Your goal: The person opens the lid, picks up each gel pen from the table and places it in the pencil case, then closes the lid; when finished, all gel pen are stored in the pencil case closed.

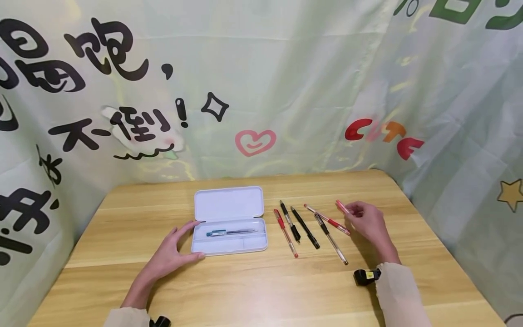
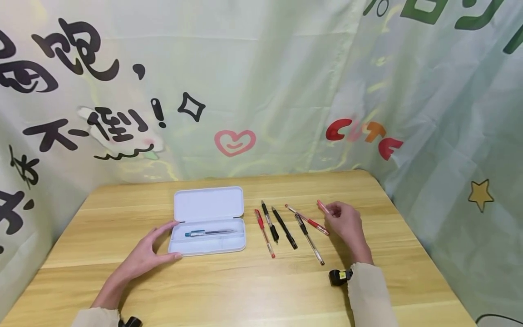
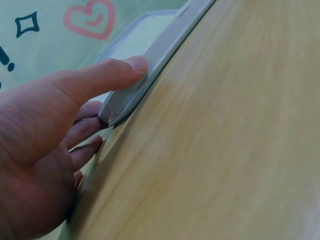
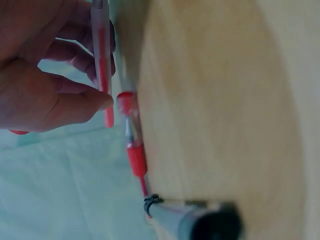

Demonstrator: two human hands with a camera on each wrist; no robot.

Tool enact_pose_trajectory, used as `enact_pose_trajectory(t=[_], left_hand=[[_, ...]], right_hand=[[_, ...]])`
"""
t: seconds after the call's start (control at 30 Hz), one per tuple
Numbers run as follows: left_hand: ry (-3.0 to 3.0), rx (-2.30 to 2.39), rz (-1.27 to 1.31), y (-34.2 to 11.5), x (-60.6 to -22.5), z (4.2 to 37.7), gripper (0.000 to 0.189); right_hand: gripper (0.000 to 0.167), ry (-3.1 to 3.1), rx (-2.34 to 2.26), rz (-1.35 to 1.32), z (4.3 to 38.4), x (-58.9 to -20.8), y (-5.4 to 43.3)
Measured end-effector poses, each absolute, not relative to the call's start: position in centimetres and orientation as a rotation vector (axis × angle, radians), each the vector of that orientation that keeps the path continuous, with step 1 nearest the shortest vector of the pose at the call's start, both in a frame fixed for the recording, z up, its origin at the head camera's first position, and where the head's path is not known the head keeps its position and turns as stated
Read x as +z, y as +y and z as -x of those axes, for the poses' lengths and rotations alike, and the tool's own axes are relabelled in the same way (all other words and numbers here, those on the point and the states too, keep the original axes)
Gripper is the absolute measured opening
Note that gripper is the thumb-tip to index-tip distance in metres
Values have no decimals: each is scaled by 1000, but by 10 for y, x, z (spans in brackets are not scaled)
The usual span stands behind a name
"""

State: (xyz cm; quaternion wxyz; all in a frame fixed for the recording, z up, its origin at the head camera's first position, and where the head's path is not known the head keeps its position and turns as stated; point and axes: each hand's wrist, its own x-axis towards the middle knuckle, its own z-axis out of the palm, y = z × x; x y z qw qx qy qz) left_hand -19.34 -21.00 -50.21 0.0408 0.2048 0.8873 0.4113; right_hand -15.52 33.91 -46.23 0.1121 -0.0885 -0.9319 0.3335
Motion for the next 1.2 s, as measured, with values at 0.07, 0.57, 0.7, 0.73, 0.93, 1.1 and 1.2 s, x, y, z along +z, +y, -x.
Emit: enact_pose_trajectory(t=[0.07,0.57,0.7,0.73,0.93,1.1,1.2], left_hand=[[2718,1263,-633,-210,-503,194,87],[2720,1275,-675,-203,-505,199,86],[2754,1232,-643,-210,-503,194,87],[2762,1219,-630,-213,-503,192,87],[2772,1206,-619,-219,-503,188,87],[2757,1232,-638,-215,-502,191,87],[2749,1240,-661,-211,-502,193,87]], right_hand=[[19,-2707,994,241,155,-460,336],[22,-2562,1267,21,161,-434,283],[27,-2556,1370,-86,162,-435,252],[27,-2557,1393,-117,162,-436,243],[30,-2556,1414,-282,165,-434,199],[24,-2502,1409,-381,174,-430,169],[21,-2490,1443,-400,180,-429,151]])
